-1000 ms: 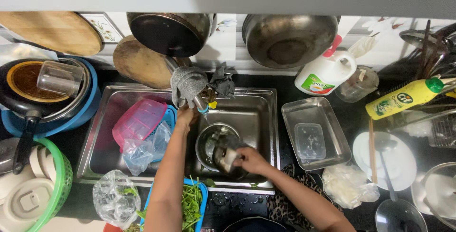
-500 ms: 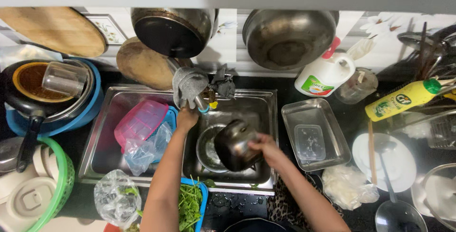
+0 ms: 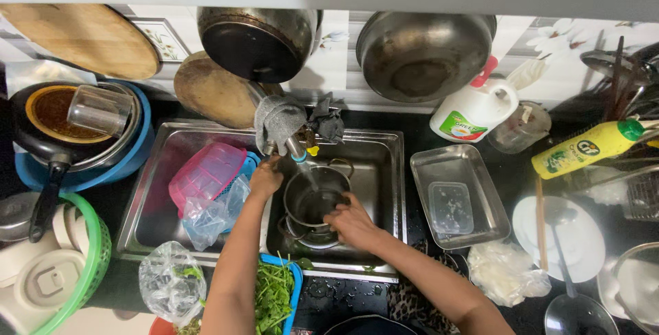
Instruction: The person washes leafy green vegetables at the kitchen sink, rinsing handfuls under running water and placing them in a blue colander. They then fill a small pot with water, set it on the stove with eggs, and arrange containers and lids on the counter.
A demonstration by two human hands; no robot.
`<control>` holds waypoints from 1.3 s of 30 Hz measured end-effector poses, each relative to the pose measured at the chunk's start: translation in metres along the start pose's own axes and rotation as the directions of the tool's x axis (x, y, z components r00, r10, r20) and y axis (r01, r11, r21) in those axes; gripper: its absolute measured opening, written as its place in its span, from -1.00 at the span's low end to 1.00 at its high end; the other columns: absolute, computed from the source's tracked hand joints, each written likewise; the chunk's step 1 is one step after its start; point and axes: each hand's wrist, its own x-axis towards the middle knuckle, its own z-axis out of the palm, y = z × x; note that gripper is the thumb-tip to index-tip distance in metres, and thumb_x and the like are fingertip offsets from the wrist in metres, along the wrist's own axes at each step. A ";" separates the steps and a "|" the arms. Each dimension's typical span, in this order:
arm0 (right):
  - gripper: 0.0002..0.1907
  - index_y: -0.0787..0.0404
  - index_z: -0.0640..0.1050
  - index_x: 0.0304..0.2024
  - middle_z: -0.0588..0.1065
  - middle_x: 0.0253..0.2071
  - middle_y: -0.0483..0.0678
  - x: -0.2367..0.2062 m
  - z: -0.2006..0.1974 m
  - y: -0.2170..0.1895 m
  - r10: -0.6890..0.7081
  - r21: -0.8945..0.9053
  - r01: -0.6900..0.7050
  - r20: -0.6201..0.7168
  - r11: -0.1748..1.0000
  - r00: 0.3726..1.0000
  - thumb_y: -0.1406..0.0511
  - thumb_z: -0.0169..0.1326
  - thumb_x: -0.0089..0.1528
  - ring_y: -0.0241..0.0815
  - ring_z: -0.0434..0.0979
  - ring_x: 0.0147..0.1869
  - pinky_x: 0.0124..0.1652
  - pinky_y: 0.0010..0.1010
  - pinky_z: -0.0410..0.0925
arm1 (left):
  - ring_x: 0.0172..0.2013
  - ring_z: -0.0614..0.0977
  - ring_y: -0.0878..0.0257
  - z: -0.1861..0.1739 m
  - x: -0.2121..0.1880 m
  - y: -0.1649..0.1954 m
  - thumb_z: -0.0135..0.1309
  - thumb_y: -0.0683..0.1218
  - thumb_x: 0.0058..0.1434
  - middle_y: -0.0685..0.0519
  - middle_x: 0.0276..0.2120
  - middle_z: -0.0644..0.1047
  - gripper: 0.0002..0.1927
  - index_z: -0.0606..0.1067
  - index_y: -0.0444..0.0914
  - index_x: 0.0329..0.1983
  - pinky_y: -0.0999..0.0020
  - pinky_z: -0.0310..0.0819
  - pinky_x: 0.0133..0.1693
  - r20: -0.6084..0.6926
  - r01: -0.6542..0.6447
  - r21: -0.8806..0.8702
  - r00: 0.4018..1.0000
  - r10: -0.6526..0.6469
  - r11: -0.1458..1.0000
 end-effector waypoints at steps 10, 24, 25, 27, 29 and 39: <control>-0.73 0.10 0.61 -0.23 0.60 -0.36 -0.07 -0.007 0.037 0.007 0.038 0.044 -0.036 -0.063 0.998 0.997 0.42 0.25 0.01 -0.10 0.59 -0.09 0.42 0.01 0.00 | -0.05 0.63 0.19 0.006 0.012 0.002 0.07 -0.06 0.26 0.06 -0.04 0.64 -0.64 0.54 -0.19 0.12 0.23 0.45 -0.08 0.301 0.353 -0.656 0.933 -0.197 0.668; -0.60 0.18 0.57 -0.25 0.60 -0.30 0.00 -0.011 0.063 -0.007 0.009 0.084 0.002 -0.126 0.996 0.992 0.45 0.24 -0.17 -0.03 0.59 -0.15 -0.03 -0.19 0.33 | -0.06 0.57 0.22 0.001 0.031 0.033 0.00 -0.13 0.21 0.21 -0.12 0.60 -0.66 0.49 -0.03 0.05 0.06 0.43 0.06 0.524 0.543 -0.826 0.839 -0.148 0.153; -0.62 0.17 0.58 -0.24 0.61 -0.30 -0.01 -0.009 0.064 -0.009 0.025 0.101 -0.009 -0.160 0.995 0.987 0.46 0.23 -0.15 -0.04 0.59 -0.14 -0.03 -0.19 0.34 | -0.08 0.59 0.21 0.005 0.032 0.035 0.03 -0.04 0.27 0.17 -0.16 0.58 -0.72 0.48 -0.07 0.05 0.07 0.44 0.04 0.514 0.532 -0.835 0.846 -0.142 0.143; -0.65 0.16 0.59 -0.23 0.62 -0.30 -0.04 -0.004 0.062 -0.008 0.050 0.135 -0.020 -0.230 0.991 0.972 0.47 0.22 -0.09 -0.05 0.60 -0.11 -0.03 -0.20 0.35 | -0.15 0.57 0.19 0.011 0.032 0.036 0.08 0.04 0.36 0.10 -0.23 0.54 -0.71 0.47 -0.14 0.07 0.07 0.40 -0.05 0.471 0.497 -0.840 0.867 -0.164 0.216; -0.61 0.18 0.58 -0.25 0.61 -0.29 -0.01 -0.002 0.055 -0.003 0.100 0.092 -0.083 -0.209 0.992 0.973 0.47 0.22 -0.16 -0.06 0.61 -0.14 -0.01 -0.19 0.34 | -0.25 0.50 0.16 0.016 0.026 0.033 0.11 0.03 0.39 0.06 -0.26 0.49 -0.67 0.45 -0.21 0.12 0.07 0.30 -0.18 0.382 0.432 -0.817 0.902 -0.201 0.383; -0.91 0.13 0.64 -0.19 0.67 -0.27 -0.06 -0.052 0.046 -0.009 0.319 0.414 -0.240 -0.132 0.878 0.939 0.35 0.24 0.24 -0.16 0.66 -0.17 -0.01 -0.24 0.37 | 0.16 0.59 -0.01 0.009 -0.055 -0.007 0.06 0.02 0.27 -0.14 0.17 0.55 -0.42 0.38 -0.14 0.37 0.19 0.43 0.17 0.251 0.060 -0.127 0.968 -0.027 0.990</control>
